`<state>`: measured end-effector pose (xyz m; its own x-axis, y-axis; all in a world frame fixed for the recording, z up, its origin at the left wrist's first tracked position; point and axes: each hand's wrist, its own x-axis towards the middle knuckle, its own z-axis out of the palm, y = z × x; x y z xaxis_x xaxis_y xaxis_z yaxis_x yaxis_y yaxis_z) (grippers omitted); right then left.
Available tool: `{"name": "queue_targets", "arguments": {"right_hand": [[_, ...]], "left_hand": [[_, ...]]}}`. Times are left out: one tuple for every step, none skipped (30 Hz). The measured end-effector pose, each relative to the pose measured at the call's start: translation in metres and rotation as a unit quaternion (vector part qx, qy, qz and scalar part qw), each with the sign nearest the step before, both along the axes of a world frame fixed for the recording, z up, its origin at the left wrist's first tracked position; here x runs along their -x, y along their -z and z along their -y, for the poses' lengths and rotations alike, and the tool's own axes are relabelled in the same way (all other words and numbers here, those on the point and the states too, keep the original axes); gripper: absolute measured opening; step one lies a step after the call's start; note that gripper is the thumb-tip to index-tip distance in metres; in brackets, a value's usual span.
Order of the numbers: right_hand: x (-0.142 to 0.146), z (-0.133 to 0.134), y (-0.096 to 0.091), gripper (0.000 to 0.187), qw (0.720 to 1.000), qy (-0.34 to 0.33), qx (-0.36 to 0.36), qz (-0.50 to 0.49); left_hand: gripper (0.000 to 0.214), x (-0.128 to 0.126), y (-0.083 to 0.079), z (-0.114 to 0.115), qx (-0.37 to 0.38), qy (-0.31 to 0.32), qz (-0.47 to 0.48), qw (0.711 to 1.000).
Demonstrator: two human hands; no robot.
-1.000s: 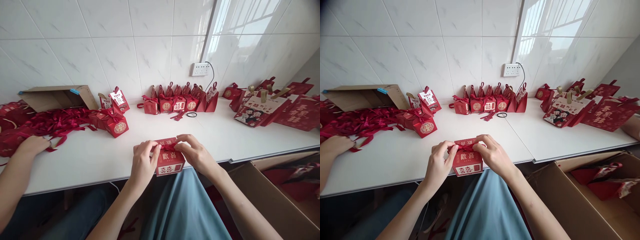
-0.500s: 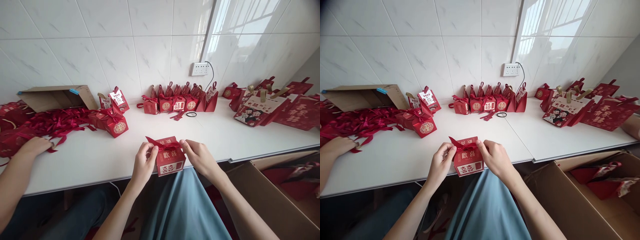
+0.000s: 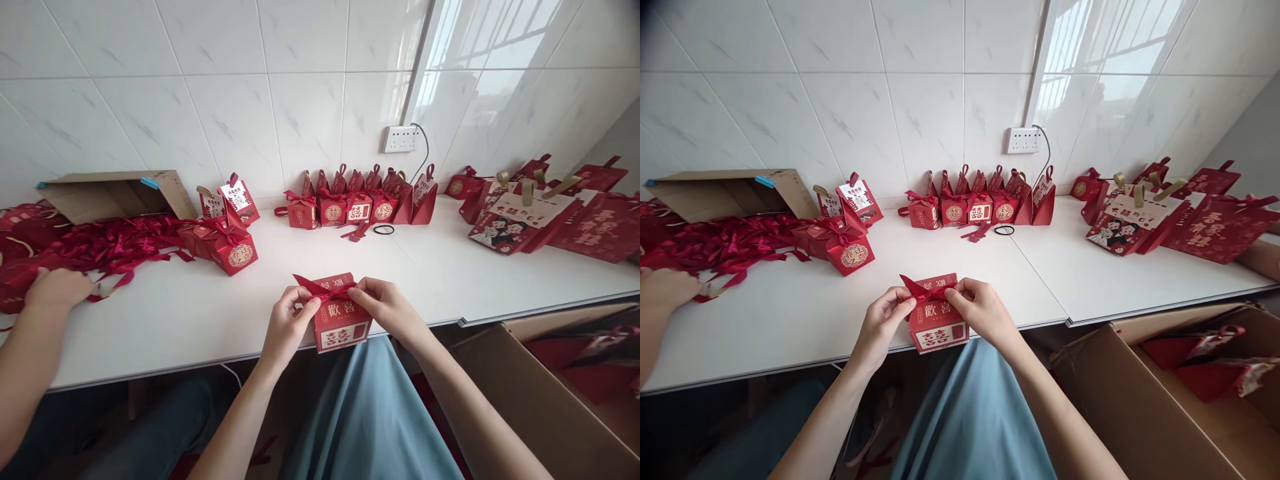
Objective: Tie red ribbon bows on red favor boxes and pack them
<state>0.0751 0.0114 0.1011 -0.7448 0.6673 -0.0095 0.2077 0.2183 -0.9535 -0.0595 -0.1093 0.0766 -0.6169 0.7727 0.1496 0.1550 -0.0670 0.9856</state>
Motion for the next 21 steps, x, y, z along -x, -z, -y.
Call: {"name": "queue_targets", "arguments": {"right_hand": [[-0.001, -0.001, 0.0, 0.035, 1.0, -0.01, 0.018, -0.01], [-0.002, -0.002, 0.0, 0.036, 0.999, -0.017, 0.033, -0.02], [-0.002, -0.003, 0.0, 0.036, 0.998, -0.022, 0.046, -0.029], [-0.003, -0.003, 0.001, 0.037, 0.997, -0.024, 0.056, -0.037], [-0.003, -0.004, 0.001, 0.037, 0.997, -0.025, 0.065, -0.045], [-0.003, -0.004, 0.002, 0.037, 0.995, -0.026, 0.074, -0.054], [-0.004, -0.005, 0.003, 0.037, 0.994, -0.028, 0.084, -0.063], [-0.004, -0.006, 0.005, 0.037, 0.992, -0.031, 0.096, -0.073], [-0.003, -0.007, 0.007, 0.037, 0.99, -0.035, 0.11, -0.084], [-0.003, -0.008, 0.009, 0.037, 0.986, -0.041, 0.129, -0.096], [-0.003, -0.009, 0.012, 0.038, 0.982, -0.046, 0.15, -0.108], [-0.003, -0.01, 0.014, 0.038, 0.976, -0.051, 0.174, -0.12], [-0.003, -0.01, 0.017, 0.039, 0.97, -0.055, 0.197, -0.131], [-0.002, -0.011, 0.019, 0.039, 0.963, -0.059, 0.22, -0.142], [-0.002, -0.011, 0.021, 0.039, 0.957, -0.061, 0.241, -0.152], [-0.002, -0.011, 0.022, 0.039, 0.95, -0.063, 0.259, -0.161], [-0.001, -0.012, 0.024, 0.038, 0.945, -0.064, 0.273, -0.17], [-0.001, -0.012, 0.026, 0.037, 0.94, -0.066, 0.283, -0.178], [-0.002, -0.013, 0.027, 0.036, 0.937, -0.066, 0.29, -0.185], [-0.002, -0.014, 0.029, 0.035, 0.934, -0.067, 0.295, -0.189], [-0.002, -0.014, 0.03, 0.035, 0.932, -0.067, 0.299, -0.194]], "left_hand": [[0.024, 0.0, 0.001, 0.0, -0.004, 0.004, 0.004, 1.0], [0.025, 0.001, 0.001, 0.001, -0.008, 0.005, 0.006, 1.0], [0.027, 0.001, 0.002, 0.0, -0.013, 0.004, 0.01, 1.0], [0.028, 0.001, 0.003, 0.0, -0.018, 0.003, 0.02, 1.0], [0.028, 0.0, 0.004, 0.0, -0.022, 0.002, 0.036, 0.999], [0.029, 0.0, 0.004, -0.001, -0.025, 0.002, 0.055, 0.998], [0.029, -0.001, 0.005, -0.001, -0.028, 0.001, 0.074, 0.997], [0.029, -0.002, 0.005, -0.001, -0.031, 0.0, 0.091, 0.995], [0.03, -0.002, 0.006, -0.002, -0.034, 0.0, 0.104, 0.994], [0.03, -0.003, 0.006, -0.002, -0.035, 0.0, 0.114, 0.993], [0.03, -0.003, 0.007, -0.002, -0.037, 0.0, 0.121, 0.992], [0.03, -0.004, 0.007, -0.002, -0.038, 0.0, 0.125, 0.991], [0.029, -0.004, 0.008, -0.003, -0.04, 0.0, 0.125, 0.991], [0.029, -0.004, 0.009, -0.003, -0.044, 0.001, 0.125, 0.991], [0.028, -0.004, 0.009, -0.003, -0.047, 0.003, 0.125, 0.991], [0.027, -0.004, 0.01, -0.003, -0.052, 0.004, 0.126, 0.991], [0.027, -0.004, 0.011, -0.004, -0.057, 0.005, 0.128, 0.99], [0.026, -0.004, 0.012, -0.004, -0.063, 0.006, 0.133, 0.989], [0.026, -0.004, 0.012, -0.005, -0.069, 0.005, 0.14, 0.988], [0.025, -0.005, 0.013, -0.005, -0.076, 0.004, 0.148, 0.986], [0.024, -0.005, 0.013, -0.006, -0.084, 0.002, 0.157, 0.984]]}}
